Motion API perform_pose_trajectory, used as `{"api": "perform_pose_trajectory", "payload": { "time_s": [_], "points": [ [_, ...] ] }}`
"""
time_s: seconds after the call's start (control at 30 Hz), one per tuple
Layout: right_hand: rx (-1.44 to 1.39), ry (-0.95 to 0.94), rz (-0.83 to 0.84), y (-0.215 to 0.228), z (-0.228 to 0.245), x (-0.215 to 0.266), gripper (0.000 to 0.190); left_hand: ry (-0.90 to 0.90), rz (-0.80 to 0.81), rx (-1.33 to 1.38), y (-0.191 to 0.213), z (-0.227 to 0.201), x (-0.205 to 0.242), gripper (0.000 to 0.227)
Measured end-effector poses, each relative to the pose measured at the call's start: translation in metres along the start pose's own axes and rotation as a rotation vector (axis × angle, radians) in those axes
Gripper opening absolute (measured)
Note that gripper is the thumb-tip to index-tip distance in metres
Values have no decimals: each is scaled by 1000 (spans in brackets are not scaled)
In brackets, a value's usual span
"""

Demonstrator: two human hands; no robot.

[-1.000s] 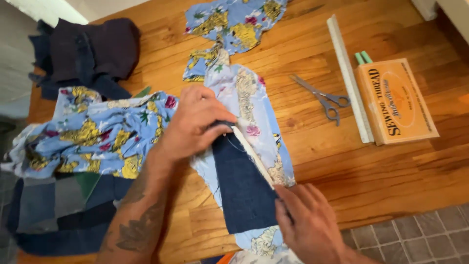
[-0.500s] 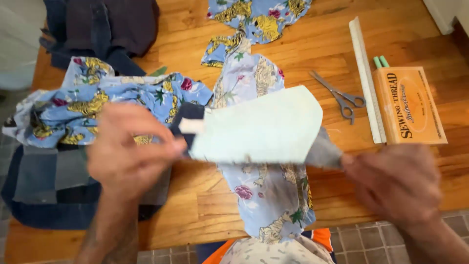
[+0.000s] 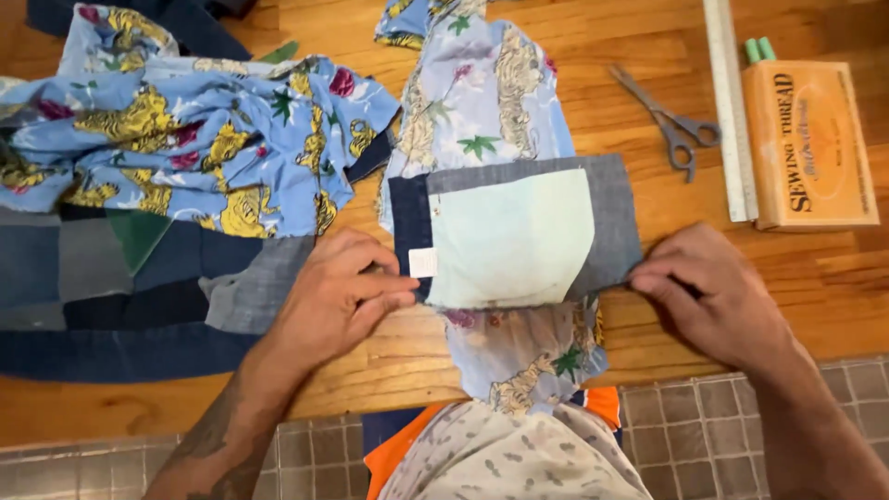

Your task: The person uses scissors to cut a piece of light blue fabric with a tiger print. They trim the edges of the fabric and then place a dark denim pocket piece on top of it to check the fit.

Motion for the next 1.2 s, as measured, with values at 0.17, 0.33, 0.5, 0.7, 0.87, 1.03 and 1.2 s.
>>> {"api": "perform_pose_trajectory", "payload": {
  "time_s": [0.17, 0.33, 0.5, 0.7, 0.87, 1.03, 1.2],
  "points": [
    [61, -207, 9, 4, 14, -7, 25, 126, -103, 68, -1, -6, 0, 21],
    [100, -468, 120, 10, 24, -26, 26, 444, -79, 32, -9, 4, 1, 23],
    [207, -662, 186, 9, 29, -37, 35, 634, -112, 10, -15, 9, -3, 28],
    [204, -750, 180, 12, 40, -43, 41, 655, -128, -50, -17, 10, -8, 38],
    [159, -745, 163, 11, 41, -42, 34, 675, -98, -89, -19, 13, -7, 36],
    [149, -651, 75, 8, 27, -34, 32, 596, -120, -142, -21, 9, -3, 31],
    [117, -747, 159, 9, 26, -34, 32, 796, 13, -105, -9, 3, -15, 29]
  ]
}}
Point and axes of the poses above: each hand's wrist, its own x-axis away from the middle knuckle, its own y-axis out of the back of the hand, z = x × y, the point moved 1 cm from there along -x, towards the middle knuckle, and after that the axes turned 3 degrees about y, right-handed, at the moved point
